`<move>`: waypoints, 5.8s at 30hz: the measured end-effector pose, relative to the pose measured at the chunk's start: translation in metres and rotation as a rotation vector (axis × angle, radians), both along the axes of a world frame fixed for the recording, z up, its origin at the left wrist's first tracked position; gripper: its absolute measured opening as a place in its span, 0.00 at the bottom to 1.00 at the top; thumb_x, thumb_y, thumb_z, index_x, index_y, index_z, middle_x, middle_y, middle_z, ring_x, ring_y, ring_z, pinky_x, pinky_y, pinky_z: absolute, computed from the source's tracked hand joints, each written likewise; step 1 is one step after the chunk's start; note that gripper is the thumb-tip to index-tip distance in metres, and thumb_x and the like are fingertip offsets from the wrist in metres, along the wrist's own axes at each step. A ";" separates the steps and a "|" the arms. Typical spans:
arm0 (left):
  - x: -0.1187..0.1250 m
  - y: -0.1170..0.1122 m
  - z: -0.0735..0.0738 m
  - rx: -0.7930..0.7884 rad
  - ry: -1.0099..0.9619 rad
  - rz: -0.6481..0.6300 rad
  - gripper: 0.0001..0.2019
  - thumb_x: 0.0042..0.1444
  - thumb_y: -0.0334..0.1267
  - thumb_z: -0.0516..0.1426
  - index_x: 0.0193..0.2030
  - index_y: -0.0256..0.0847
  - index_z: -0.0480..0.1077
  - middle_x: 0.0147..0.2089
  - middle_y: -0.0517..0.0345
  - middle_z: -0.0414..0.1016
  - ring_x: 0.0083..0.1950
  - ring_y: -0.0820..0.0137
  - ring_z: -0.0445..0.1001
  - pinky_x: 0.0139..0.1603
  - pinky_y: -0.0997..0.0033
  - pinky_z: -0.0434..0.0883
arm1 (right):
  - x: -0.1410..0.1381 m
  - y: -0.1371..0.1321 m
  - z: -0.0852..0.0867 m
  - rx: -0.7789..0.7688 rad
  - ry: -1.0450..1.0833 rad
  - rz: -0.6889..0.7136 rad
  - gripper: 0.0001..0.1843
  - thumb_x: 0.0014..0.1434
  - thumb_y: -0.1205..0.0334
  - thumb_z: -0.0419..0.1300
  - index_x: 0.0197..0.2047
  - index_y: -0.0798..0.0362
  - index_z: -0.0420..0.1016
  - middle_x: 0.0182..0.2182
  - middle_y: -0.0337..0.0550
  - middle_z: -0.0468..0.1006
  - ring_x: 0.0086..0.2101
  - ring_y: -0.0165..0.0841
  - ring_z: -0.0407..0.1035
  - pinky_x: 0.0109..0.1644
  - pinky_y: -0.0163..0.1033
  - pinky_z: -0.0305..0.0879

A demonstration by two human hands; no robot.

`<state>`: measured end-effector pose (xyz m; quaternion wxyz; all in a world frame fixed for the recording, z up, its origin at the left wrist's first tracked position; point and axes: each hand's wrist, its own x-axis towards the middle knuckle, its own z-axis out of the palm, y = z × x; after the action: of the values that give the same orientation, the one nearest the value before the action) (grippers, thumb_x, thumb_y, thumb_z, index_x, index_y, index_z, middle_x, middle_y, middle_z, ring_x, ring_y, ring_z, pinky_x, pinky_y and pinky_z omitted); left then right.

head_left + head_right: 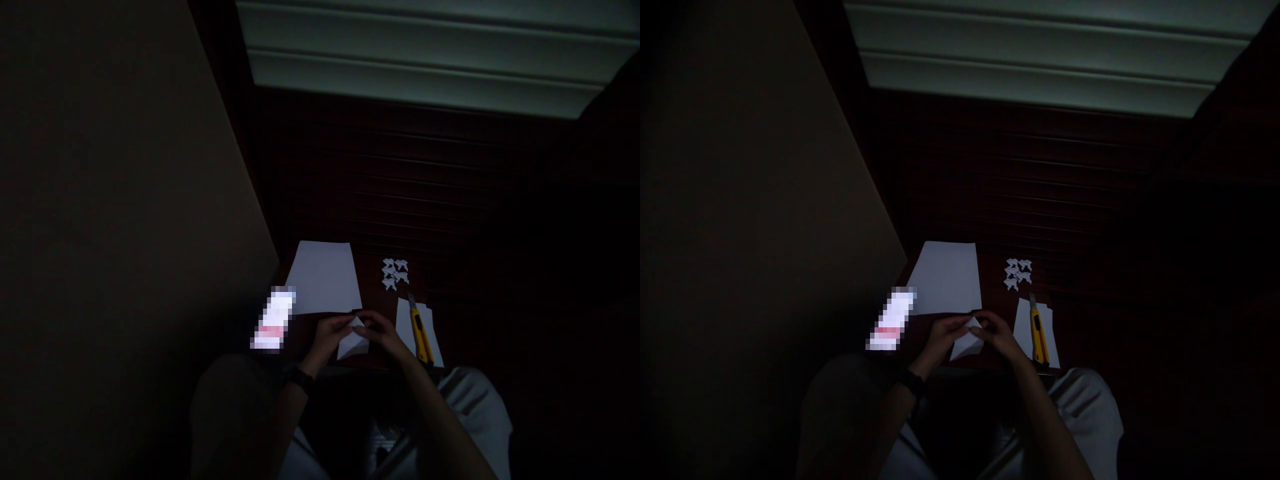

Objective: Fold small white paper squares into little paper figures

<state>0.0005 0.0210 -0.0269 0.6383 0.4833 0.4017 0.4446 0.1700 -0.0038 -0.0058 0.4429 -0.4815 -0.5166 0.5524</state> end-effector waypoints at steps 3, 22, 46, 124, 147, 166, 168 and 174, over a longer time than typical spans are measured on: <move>0.003 0.000 -0.001 0.006 -0.007 0.014 0.19 0.42 0.37 0.62 0.44 0.34 0.72 0.45 0.46 0.74 0.45 0.60 0.72 0.46 0.63 0.68 | 0.000 0.000 0.005 0.044 0.003 0.015 0.21 0.46 0.57 0.63 0.45 0.49 0.69 0.29 0.37 0.69 0.30 0.30 0.64 0.32 0.34 0.60; 0.010 0.001 -0.013 0.058 0.086 0.094 0.17 0.44 0.37 0.60 0.42 0.36 0.73 0.44 0.47 0.75 0.45 0.60 0.73 0.47 0.62 0.68 | -0.002 0.002 -0.015 0.024 -0.106 -0.089 0.09 0.49 0.57 0.58 0.32 0.52 0.67 0.26 0.36 0.69 0.28 0.30 0.63 0.30 0.32 0.58; 0.011 0.002 -0.006 0.041 0.115 0.110 0.16 0.43 0.39 0.61 0.40 0.35 0.73 0.41 0.47 0.76 0.40 0.61 0.74 0.41 0.65 0.70 | -0.004 0.003 -0.021 0.168 -0.401 -0.167 0.08 0.50 0.57 0.56 0.31 0.52 0.69 0.26 0.38 0.72 0.27 0.32 0.64 0.30 0.34 0.59; 0.011 0.001 -0.005 0.000 0.153 0.039 0.20 0.35 0.42 0.65 0.36 0.33 0.73 0.28 0.54 0.75 0.28 0.70 0.72 0.28 0.74 0.66 | 0.001 0.005 -0.026 0.102 -0.199 -0.165 0.13 0.50 0.55 0.58 0.32 0.54 0.77 0.28 0.43 0.78 0.30 0.35 0.70 0.35 0.37 0.63; 0.007 0.000 0.009 0.134 0.169 0.064 0.17 0.51 0.45 0.54 0.42 0.36 0.73 0.42 0.50 0.75 0.43 0.64 0.72 0.45 0.67 0.66 | 0.000 -0.002 -0.004 -0.031 0.189 -0.074 0.20 0.47 0.54 0.62 0.43 0.52 0.74 0.34 0.43 0.75 0.34 0.35 0.68 0.36 0.38 0.62; 0.005 -0.002 0.013 0.087 0.199 -0.010 0.19 0.50 0.48 0.54 0.40 0.34 0.74 0.36 0.51 0.76 0.36 0.64 0.71 0.34 0.70 0.66 | -0.001 0.001 -0.012 0.033 -0.155 -0.143 0.19 0.51 0.48 0.56 0.36 0.56 0.77 0.31 0.43 0.77 0.31 0.36 0.68 0.34 0.37 0.63; 0.006 -0.001 0.013 0.090 0.211 0.001 0.19 0.51 0.49 0.54 0.36 0.33 0.75 0.32 0.52 0.76 0.33 0.66 0.70 0.31 0.72 0.64 | -0.001 0.001 -0.011 0.029 -0.158 -0.149 0.19 0.50 0.48 0.57 0.36 0.55 0.77 0.31 0.43 0.78 0.31 0.36 0.69 0.35 0.38 0.63; 0.006 -0.001 0.014 0.043 0.164 0.020 0.21 0.49 0.51 0.54 0.32 0.32 0.74 0.27 0.55 0.74 0.28 0.70 0.68 0.27 0.75 0.62 | -0.002 -0.001 -0.009 0.050 -0.174 -0.132 0.18 0.49 0.49 0.58 0.35 0.54 0.78 0.31 0.43 0.78 0.32 0.37 0.69 0.36 0.38 0.63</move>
<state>0.0067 0.0196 -0.0132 0.5882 0.5274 0.4478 0.4186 0.1679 -0.0049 -0.0146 0.4438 -0.5493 -0.5337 0.4652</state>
